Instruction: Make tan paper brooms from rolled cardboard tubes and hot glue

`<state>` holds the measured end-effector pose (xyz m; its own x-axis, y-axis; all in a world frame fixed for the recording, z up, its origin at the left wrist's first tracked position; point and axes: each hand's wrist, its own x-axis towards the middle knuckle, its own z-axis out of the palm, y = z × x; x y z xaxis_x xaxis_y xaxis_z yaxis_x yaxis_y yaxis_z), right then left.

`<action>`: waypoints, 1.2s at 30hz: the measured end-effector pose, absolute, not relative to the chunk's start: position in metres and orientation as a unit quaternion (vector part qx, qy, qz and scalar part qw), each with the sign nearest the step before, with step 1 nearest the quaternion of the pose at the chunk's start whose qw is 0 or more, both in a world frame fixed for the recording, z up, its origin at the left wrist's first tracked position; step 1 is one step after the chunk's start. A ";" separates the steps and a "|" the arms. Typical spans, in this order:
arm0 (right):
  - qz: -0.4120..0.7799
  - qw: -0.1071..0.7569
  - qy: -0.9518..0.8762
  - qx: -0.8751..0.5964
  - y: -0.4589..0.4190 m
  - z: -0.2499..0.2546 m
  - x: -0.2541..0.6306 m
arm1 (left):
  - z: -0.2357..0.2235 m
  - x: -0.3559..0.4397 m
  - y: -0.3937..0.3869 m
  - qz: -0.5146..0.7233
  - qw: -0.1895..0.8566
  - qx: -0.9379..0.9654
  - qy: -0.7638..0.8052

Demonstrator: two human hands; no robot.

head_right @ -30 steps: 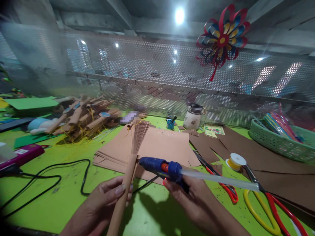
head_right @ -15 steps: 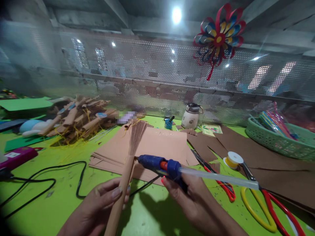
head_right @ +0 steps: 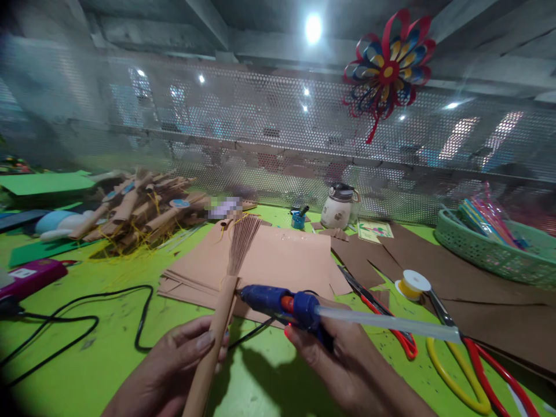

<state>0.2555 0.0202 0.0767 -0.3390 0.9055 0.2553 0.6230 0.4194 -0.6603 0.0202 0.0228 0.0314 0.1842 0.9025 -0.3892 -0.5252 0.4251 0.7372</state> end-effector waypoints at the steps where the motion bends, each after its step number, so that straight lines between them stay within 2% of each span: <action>1: 0.226 0.310 -0.786 -0.484 0.021 0.076 0.256 | 0.032 0.021 0.023 0.489 0.732 0.224 0.418; 6: 0.193 0.345 -0.782 -0.482 0.022 0.076 0.255 | 0.039 0.023 0.022 0.495 0.722 0.214 0.433; 16: 0.198 0.353 -0.783 -0.473 0.022 0.076 0.255 | 0.036 0.020 0.022 0.485 0.731 0.223 0.425; 23: 0.188 0.332 -0.788 -0.483 0.019 0.081 0.251 | 0.037 0.021 0.022 0.485 0.729 0.224 0.429; 29: 0.181 0.351 -0.782 -0.482 0.020 0.078 0.253 | 0.039 0.022 0.021 0.494 0.722 0.212 0.436; 36: 0.200 0.311 -0.788 -0.492 0.018 0.080 0.256 | 0.042 0.023 0.020 0.501 0.718 0.197 0.441</action>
